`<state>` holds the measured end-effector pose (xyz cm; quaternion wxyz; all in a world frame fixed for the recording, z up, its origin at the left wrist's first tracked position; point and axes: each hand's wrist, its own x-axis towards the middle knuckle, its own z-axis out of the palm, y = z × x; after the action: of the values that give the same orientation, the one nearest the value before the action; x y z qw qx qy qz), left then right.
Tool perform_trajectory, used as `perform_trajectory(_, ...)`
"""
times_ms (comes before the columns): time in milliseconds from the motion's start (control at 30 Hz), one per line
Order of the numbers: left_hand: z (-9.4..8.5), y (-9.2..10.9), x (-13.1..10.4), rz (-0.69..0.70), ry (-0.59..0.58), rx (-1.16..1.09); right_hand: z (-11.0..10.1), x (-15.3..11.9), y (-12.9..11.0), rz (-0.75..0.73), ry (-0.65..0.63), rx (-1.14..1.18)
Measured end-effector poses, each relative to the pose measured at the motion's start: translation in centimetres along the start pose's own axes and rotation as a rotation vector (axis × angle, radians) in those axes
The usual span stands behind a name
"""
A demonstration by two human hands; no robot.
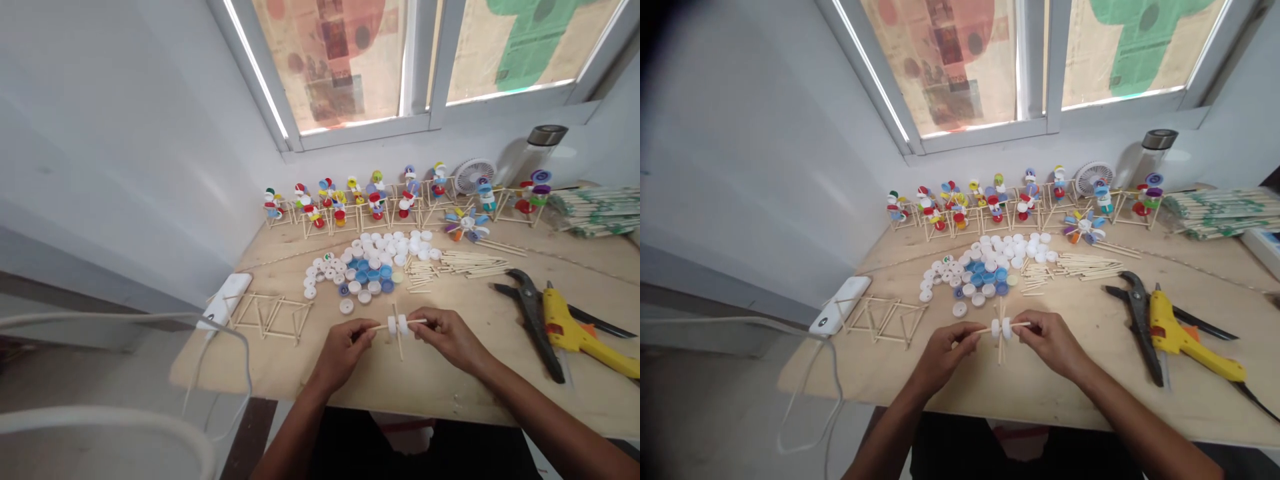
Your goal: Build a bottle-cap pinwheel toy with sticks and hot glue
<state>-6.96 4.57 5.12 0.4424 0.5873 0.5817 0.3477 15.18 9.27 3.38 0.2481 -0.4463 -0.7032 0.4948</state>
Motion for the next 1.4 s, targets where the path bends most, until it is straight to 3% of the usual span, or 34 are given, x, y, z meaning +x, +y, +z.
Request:
perform_trajectory(367,0.3,-1.0,1.0,-0.055,0.072,-0.242,0.0,1.1,0.3,-0.047,-0.021,0.005)
perform_trajectory(567,0.3,-0.9,1.1,-0.073,0.084,-0.266,-0.2,0.9,-0.1,-0.046,0.106,-0.220)
perform_trajectory(800,0.4,-1.3,1.0,-0.073,0.086,-0.301,-0.1,0.8,-0.5,-0.095,0.118,-0.306)
perform_trajectory(1067,0.7,-1.7,0.9,-0.052,0.086,-0.278,0.7,0.7,-0.8,-0.115,0.047,-0.233)
perform_trajectory(1400,1.1,-2.0,0.7,-0.040,0.074,-0.299,0.7,0.0,-0.8,-0.125,0.114,-0.607)
